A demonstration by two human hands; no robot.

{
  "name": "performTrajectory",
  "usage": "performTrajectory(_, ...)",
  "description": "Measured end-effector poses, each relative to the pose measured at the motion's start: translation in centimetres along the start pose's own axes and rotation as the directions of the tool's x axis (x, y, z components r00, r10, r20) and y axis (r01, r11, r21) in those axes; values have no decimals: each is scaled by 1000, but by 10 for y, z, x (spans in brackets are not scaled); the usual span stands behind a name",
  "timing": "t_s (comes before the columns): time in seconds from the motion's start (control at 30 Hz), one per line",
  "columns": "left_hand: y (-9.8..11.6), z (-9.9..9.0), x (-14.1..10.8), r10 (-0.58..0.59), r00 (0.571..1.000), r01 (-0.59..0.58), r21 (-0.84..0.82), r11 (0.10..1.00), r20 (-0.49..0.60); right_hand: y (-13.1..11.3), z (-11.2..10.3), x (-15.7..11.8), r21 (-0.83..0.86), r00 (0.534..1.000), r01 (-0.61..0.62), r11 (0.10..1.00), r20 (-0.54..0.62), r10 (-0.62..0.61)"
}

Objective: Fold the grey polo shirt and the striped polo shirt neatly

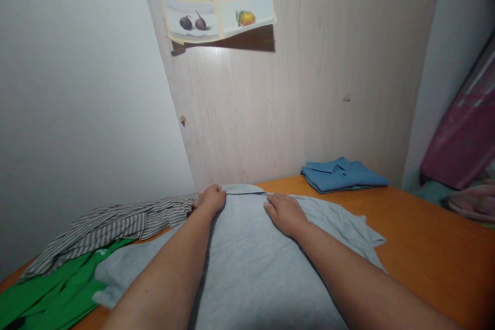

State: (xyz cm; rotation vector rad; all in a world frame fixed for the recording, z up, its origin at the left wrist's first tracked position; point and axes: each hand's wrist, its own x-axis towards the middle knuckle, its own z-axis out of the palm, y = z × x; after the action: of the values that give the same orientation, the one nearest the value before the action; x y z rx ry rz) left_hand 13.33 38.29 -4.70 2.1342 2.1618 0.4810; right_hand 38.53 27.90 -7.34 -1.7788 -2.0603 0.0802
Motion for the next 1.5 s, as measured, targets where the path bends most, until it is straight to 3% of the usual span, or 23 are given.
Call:
performTrajectory(0.13, 3, 8, -5, -124, 991, 125, 14, 992, -48, 2, 4, 1, -29, 997, -29, 999, 70, 31)
performTrajectory(0.27, 6, 13, -10, -144, 987, 146, 27, 989, -67, 1, 3, 0, -37, 993, -32, 999, 115, 36)
performTrajectory(0.47, 13, -3, -17, -166, 982, 169, 26, 985, -91, -4, -11, -2, -52, 995, -58, 997, -82, 54)
performTrajectory(0.57, 18, -15, -31, -105, 983, 111, 34, 993, -151, -6, -17, -2, -64, 985, -113, 992, -141, 103)
performTrajectory(0.67, 21, -21, -53, 31, 985, -20, 67, 998, -171, -8, -19, -3, -72, 987, -120, 990, -114, 111)
performTrajectory(0.77, 18, -21, -78, 143, 986, -135, 94, 986, -90, -6, -17, -3, -90, 995, -100, 991, -16, 99)
performTrajectory(0.9, 1, -11, -102, 187, 982, -188, 148, 971, 15, 5, -10, -1, -98, 995, 14, 995, 104, -4)
performTrajectory(1.17, -18, -1, -104, 260, 965, -258, 220, 941, 20, 18, -2, 5, -88, 972, -47, 995, 225, 66)
performTrajectory(1.27, -10, -7, -104, 242, 969, -247, 225, 943, 49, 16, -1, 5, -92, 972, -53, 994, 225, 72)
performTrajectory(1.37, 13, -15, -111, 235, 970, -243, 233, 941, 62, 16, 1, 5, -88, 972, -52, 995, 224, 71)
performTrajectory(1.5, 52, -15, -134, 360, 930, -367, 121, 922, 80, 17, 3, 7, -80, 971, -48, 996, 229, 65)
